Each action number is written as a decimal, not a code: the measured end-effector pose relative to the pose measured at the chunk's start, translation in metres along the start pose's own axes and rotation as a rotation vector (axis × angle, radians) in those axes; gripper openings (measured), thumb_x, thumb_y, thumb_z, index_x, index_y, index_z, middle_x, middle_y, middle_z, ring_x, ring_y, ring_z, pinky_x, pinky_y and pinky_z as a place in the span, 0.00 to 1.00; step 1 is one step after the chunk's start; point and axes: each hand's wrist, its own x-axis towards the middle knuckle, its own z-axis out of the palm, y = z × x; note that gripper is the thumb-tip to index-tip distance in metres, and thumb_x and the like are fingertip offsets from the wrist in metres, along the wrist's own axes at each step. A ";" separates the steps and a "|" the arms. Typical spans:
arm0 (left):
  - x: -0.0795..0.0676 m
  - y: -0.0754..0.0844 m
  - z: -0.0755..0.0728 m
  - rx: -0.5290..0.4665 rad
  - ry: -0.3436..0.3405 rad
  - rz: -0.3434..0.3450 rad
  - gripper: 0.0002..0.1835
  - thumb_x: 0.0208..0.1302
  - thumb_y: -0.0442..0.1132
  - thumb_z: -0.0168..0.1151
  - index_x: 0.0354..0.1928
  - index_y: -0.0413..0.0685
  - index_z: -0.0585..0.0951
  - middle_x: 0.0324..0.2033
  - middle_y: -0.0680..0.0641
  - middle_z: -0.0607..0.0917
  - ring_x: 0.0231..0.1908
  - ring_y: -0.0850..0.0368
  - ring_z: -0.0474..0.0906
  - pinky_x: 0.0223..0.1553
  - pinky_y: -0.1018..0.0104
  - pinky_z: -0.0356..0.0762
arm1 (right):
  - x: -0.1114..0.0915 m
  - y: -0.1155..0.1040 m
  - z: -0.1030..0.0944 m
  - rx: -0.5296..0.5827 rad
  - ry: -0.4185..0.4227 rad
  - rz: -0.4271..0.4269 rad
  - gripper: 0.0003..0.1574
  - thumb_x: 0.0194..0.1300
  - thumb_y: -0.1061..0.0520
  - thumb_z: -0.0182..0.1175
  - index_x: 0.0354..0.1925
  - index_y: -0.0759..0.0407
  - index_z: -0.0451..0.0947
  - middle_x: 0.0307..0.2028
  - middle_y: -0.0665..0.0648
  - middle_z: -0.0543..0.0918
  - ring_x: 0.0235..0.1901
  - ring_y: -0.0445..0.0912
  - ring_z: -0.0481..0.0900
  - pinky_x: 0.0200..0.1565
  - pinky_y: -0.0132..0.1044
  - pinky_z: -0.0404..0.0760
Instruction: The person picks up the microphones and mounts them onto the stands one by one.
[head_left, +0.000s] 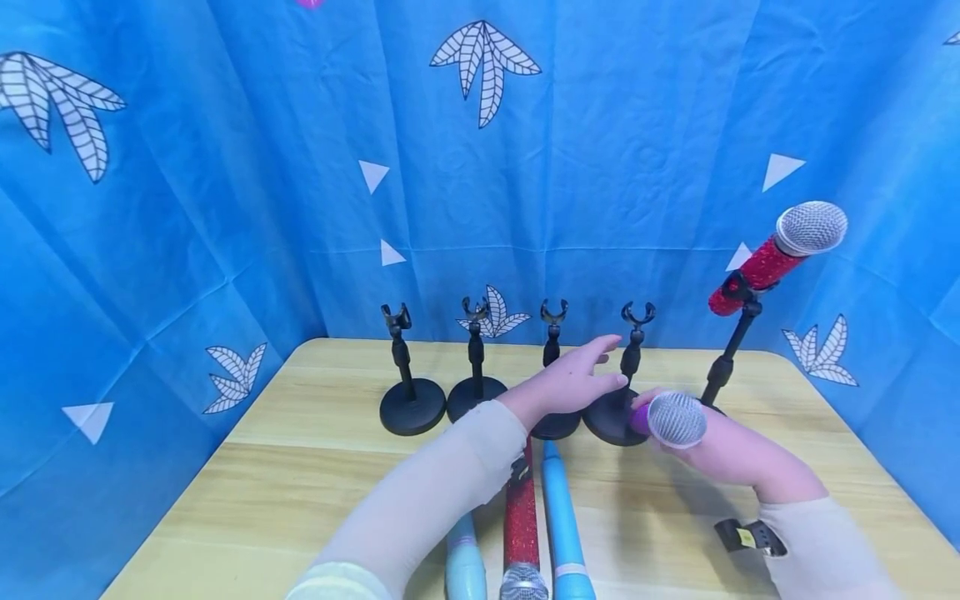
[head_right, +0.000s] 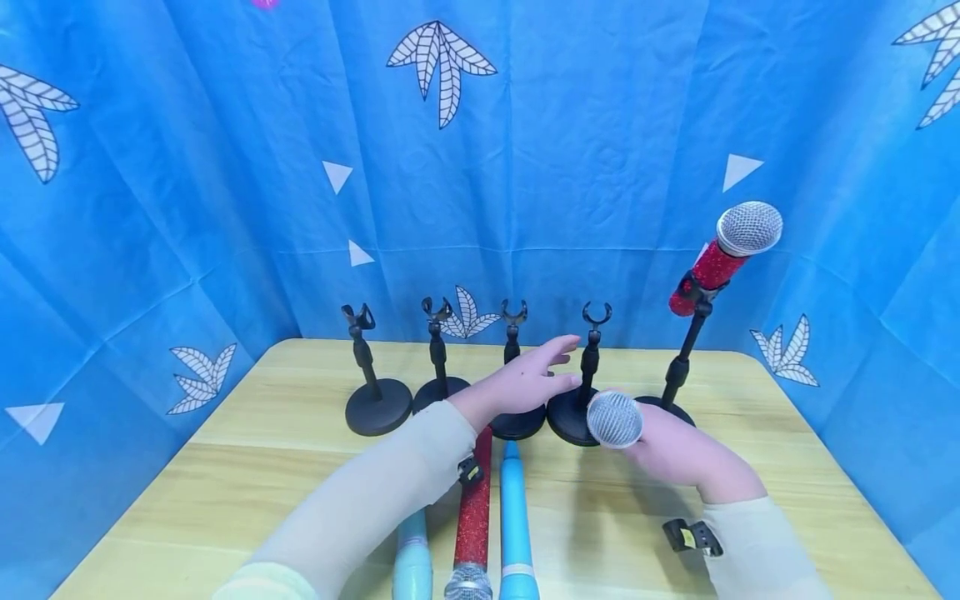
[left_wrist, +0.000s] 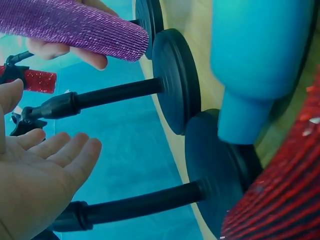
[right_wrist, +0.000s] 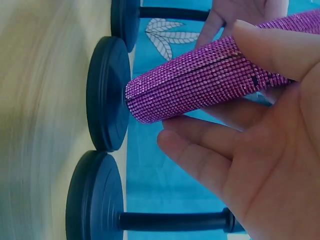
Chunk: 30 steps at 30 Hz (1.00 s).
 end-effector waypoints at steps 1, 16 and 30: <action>0.002 0.001 0.000 -0.004 0.001 -0.004 0.36 0.75 0.55 0.57 0.79 0.61 0.56 0.75 0.60 0.63 0.71 0.61 0.63 0.67 0.56 0.67 | 0.000 0.001 -0.001 0.006 0.021 -0.012 0.26 0.67 0.63 0.67 0.61 0.51 0.74 0.56 0.53 0.81 0.57 0.51 0.79 0.56 0.49 0.79; 0.028 0.017 0.011 0.010 0.081 -0.073 0.24 0.77 0.52 0.55 0.69 0.54 0.71 0.63 0.53 0.78 0.63 0.59 0.74 0.61 0.59 0.74 | 0.000 0.012 -0.013 0.124 0.067 0.194 0.32 0.74 0.53 0.61 0.67 0.69 0.66 0.59 0.69 0.79 0.59 0.66 0.77 0.57 0.64 0.74; 0.005 0.024 0.016 0.129 0.101 0.010 0.04 0.75 0.49 0.59 0.42 0.61 0.77 0.38 0.62 0.82 0.42 0.66 0.79 0.43 0.66 0.78 | -0.001 0.008 -0.016 0.112 0.128 0.210 0.32 0.74 0.54 0.60 0.66 0.69 0.64 0.57 0.70 0.80 0.56 0.66 0.79 0.56 0.65 0.74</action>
